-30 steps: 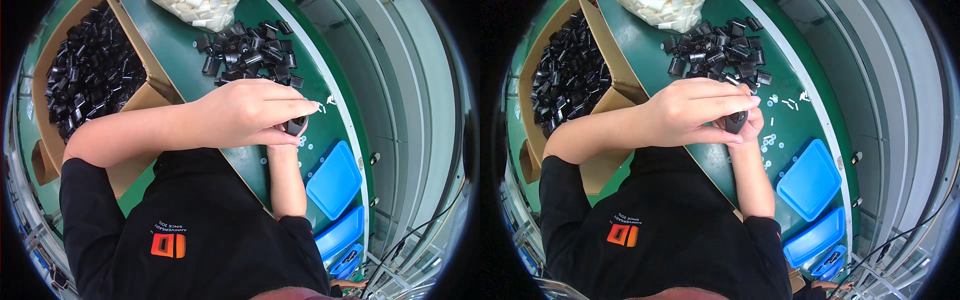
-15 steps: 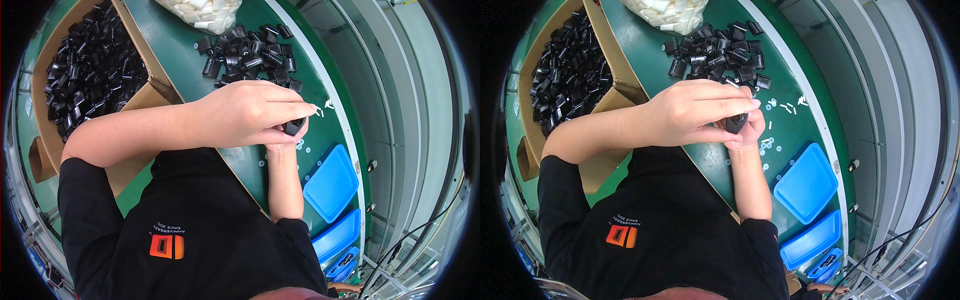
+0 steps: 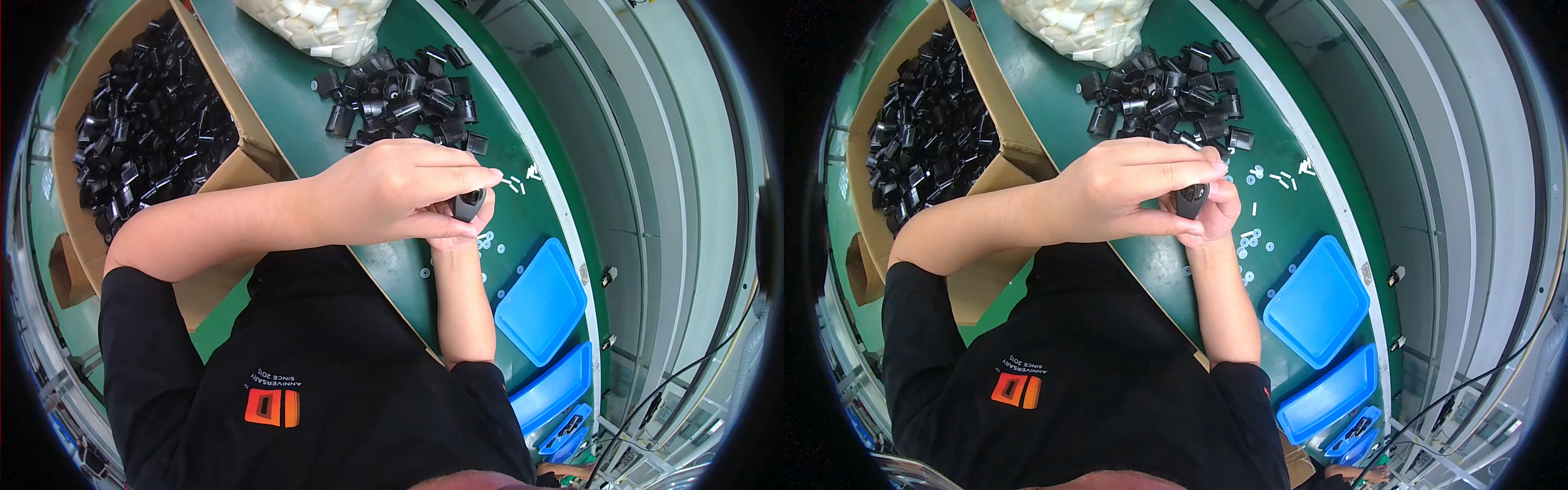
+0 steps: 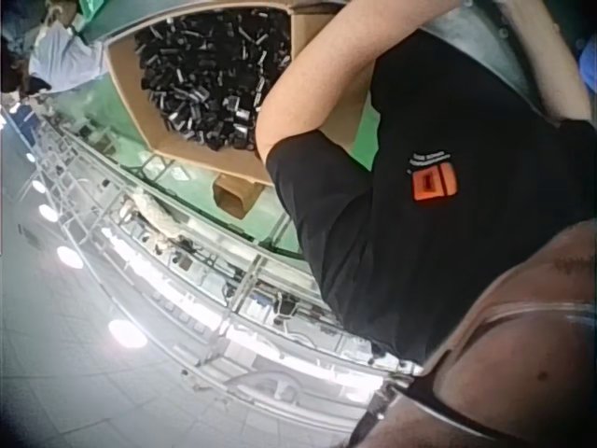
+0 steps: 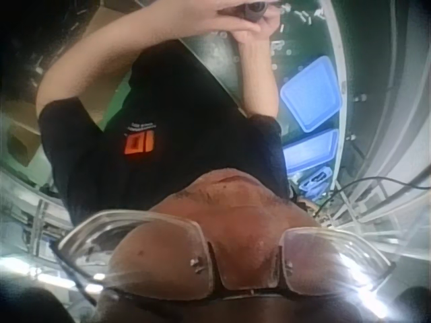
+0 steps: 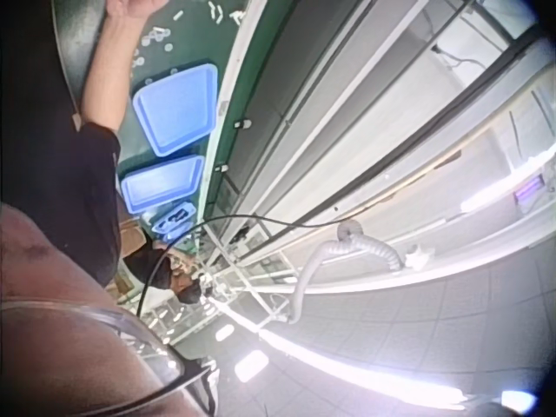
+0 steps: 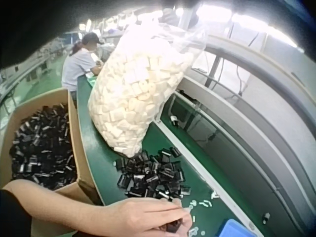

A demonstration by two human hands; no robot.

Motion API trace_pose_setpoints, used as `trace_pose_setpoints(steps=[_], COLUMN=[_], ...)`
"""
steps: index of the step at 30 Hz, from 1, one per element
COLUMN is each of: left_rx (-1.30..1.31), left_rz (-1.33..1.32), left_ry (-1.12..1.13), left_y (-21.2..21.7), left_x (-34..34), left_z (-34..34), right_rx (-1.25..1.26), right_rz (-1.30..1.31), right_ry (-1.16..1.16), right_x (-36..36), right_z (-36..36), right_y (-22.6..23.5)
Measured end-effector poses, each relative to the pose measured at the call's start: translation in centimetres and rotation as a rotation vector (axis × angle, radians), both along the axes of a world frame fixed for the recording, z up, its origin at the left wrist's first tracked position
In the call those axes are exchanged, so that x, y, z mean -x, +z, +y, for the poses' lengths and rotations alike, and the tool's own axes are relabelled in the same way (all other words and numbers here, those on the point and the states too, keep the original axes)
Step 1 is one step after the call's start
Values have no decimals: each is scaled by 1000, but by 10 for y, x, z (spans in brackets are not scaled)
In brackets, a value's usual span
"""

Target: The recorder is assembling small black plastic housings by inserting internal components and securing them at a factory workbench.

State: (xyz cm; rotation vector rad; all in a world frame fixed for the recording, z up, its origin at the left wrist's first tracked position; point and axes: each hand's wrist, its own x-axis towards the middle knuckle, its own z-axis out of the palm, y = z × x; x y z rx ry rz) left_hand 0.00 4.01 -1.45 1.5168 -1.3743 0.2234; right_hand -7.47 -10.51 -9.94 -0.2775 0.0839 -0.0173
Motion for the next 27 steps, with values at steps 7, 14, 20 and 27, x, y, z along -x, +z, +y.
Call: trace_pose_setpoints(steps=[7, 14, 20, 27], left_rx=[-8, -37, -7, -73], left_rz=[7, 38, 24, 79], left_ry=[-10, -30, -28, -44], left_y=[-3, -1, -2, -3], left_x=[-1, -1, -1, -3], left_z=[0, 0, -1, 1], right_rx=[32, 18, 83, 81], right_rz=[-66, -55, -268, -152], right_ry=[19, 29, 63, 15], right_x=[-2, -5, -11, -10], right_z=[0, -2, -5, -7], right_y=[1, -8, -10, -16])
